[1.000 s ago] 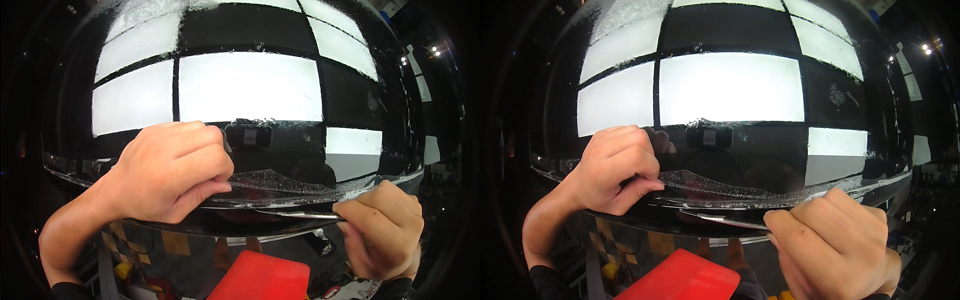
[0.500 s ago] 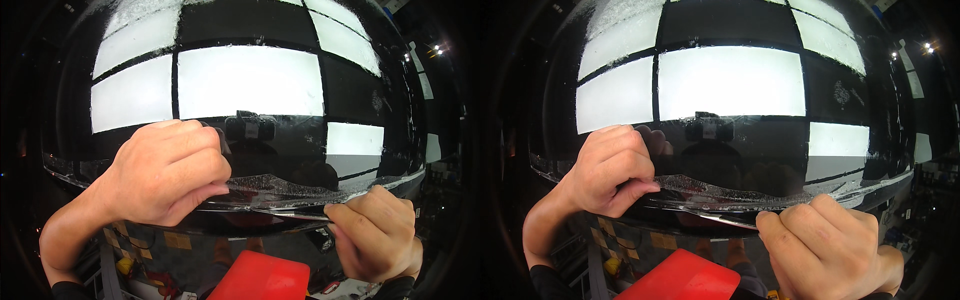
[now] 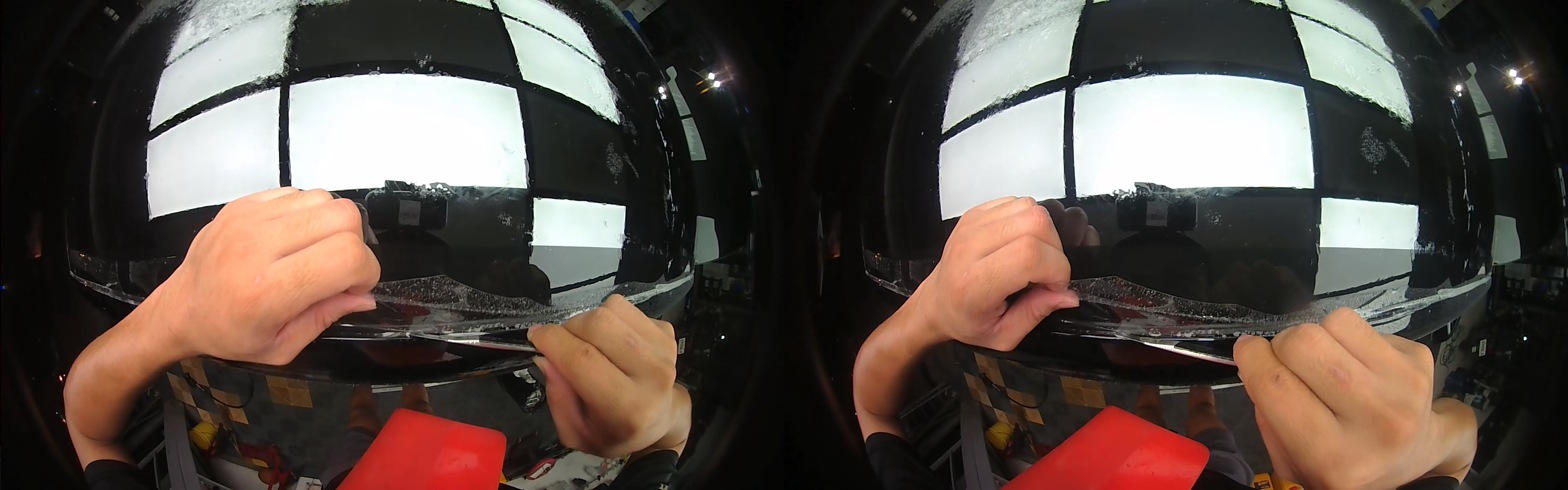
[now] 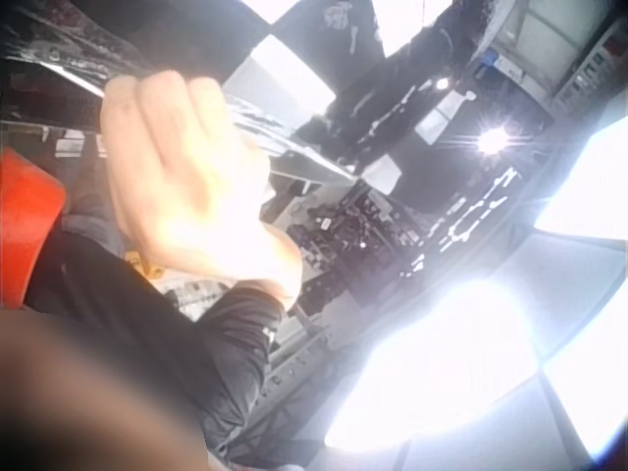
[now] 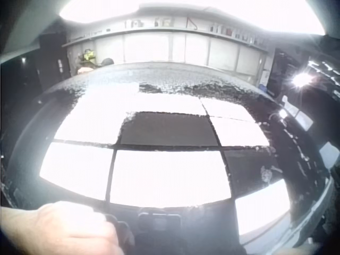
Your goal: The person removes stickers and protective film from the rear window of a black car using a plastic scraper, a spray bottle, and a squeegee. They peel off multiple stickers, spray the surface, and smooth the film with the squeegee.
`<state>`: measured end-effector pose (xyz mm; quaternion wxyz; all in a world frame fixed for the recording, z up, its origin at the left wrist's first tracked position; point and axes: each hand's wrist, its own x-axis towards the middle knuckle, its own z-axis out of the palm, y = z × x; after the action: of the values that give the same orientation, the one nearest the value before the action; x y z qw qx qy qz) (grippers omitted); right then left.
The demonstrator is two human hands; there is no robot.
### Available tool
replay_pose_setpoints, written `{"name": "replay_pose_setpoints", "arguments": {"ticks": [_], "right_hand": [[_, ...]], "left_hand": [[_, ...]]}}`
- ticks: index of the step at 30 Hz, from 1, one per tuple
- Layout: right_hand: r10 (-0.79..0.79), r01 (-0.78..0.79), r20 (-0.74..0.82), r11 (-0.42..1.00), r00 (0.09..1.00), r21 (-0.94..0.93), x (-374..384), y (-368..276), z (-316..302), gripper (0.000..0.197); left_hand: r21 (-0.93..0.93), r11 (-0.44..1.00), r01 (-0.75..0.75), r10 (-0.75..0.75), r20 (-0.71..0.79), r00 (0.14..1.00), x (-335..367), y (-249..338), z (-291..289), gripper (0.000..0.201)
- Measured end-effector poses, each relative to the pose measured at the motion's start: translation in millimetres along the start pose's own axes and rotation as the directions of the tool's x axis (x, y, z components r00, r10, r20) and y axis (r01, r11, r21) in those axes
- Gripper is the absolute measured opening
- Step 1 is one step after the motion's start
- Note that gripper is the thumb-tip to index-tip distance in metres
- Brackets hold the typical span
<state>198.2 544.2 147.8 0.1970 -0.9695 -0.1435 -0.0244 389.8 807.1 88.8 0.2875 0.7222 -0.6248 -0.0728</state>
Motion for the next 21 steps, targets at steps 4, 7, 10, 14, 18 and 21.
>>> {"name": "replay_pose_setpoints", "arguments": {"ticks": [4, 7, 10, 14, 18, 21], "right_hand": [[-0.023, 0.023, -0.036, 1.000, 0.999, 0.001, 0.2, -1.5, 3.2, 0.038], [-0.034, 0.033, -0.048, 0.999, 0.998, -0.026, -0.1, -3.5, 4.6, 0.039], [-0.059, 0.057, -0.047, 0.997, 0.997, -0.052, -0.2, -2.8, 4.5, 0.041], [-0.089, 0.085, -0.046, 0.994, 0.995, -0.073, 0.5, 1.1, 3.2, 0.040], [-0.087, 0.083, -0.060, 0.994, 0.994, -0.072, 1.4, 2.9, 4.0, 0.040], [-0.079, 0.074, -0.066, 0.995, 0.995, -0.073, 1.0, 4.0, 3.4, 0.040]], "left_hand": [[-0.013, 1.000, 0.001, -0.001, -0.012, 1.000, 1.0, 1.3, -1.3, 0.026], [-0.016, 1.000, 0.018, -0.018, 0.015, 1.000, 1.0, 2.6, -3.6, 0.023], [-0.020, 0.999, 0.030, -0.029, 0.025, 0.999, 0.9, 2.9, -4.3, 0.024], [-0.035, 0.999, 0.034, -0.034, 0.015, 0.999, 0.5, 2.4, -3.2, 0.025], [-0.050, 0.998, 0.039, -0.039, -0.010, 0.999, -0.3, 2.3, -1.8, 0.026], [-0.058, 0.998, 0.038, -0.039, -0.016, 0.999, -1.1, 1.8, -1.8, 0.027]]}}
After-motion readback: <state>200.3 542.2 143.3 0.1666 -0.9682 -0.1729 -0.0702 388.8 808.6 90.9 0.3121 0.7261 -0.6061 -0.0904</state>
